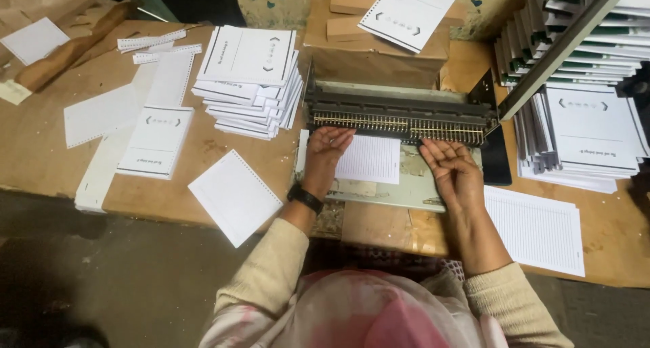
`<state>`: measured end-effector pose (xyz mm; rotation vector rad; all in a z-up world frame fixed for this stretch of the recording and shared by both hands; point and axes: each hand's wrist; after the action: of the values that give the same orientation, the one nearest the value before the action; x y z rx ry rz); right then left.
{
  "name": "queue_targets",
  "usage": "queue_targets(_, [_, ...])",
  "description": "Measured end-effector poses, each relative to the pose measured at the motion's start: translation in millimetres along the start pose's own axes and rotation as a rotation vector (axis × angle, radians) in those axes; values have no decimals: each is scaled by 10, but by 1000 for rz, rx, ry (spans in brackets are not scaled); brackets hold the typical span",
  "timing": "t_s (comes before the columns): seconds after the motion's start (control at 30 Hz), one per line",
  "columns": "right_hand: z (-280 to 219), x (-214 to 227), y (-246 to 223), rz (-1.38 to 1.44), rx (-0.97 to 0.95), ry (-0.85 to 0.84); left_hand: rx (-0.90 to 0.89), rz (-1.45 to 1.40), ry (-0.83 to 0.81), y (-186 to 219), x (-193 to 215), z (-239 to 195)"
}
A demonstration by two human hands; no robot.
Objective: Manually punching holes in small stacks of paper using a desktop punching machine in a print shop.
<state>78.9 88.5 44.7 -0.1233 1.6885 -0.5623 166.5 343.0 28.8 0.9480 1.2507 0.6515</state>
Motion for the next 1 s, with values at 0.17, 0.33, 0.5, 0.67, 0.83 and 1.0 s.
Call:
queue_targets(0.17, [18, 13, 2, -2, 6, -2, -28, 4, -29, -18, 13, 19])
queue_targets(0.33, [-207, -346, -129, -184, -132, 29, 27, 220, -27, 299, -200, -169])
queue_targets(0.5, [-565, -743, -262, -328, -417, 128, -165, 1111, -163, 516, -296, -555])
queue_targets(0.67, [-582, -729, -125, -226, -517, 108, -496, 1730, -414, 231, -139, -535])
queue_targets(0.83, [-576, -708, -80, -208, -511, 133, -822, 1907, -345, 81, -81, -468])
queue_targets(1.0, [-584, -586, -145, -310, -510, 104, -1059, 1978, -160, 141, -30, -576])
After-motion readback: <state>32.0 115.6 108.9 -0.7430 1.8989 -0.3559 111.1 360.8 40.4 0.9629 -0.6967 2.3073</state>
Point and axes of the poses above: each hand's wrist, its own z-axis towards the middle knuckle, its own x-axis out of the back of the hand, y = z × x, and after that the axes turned 14 degrees about z, right-handed
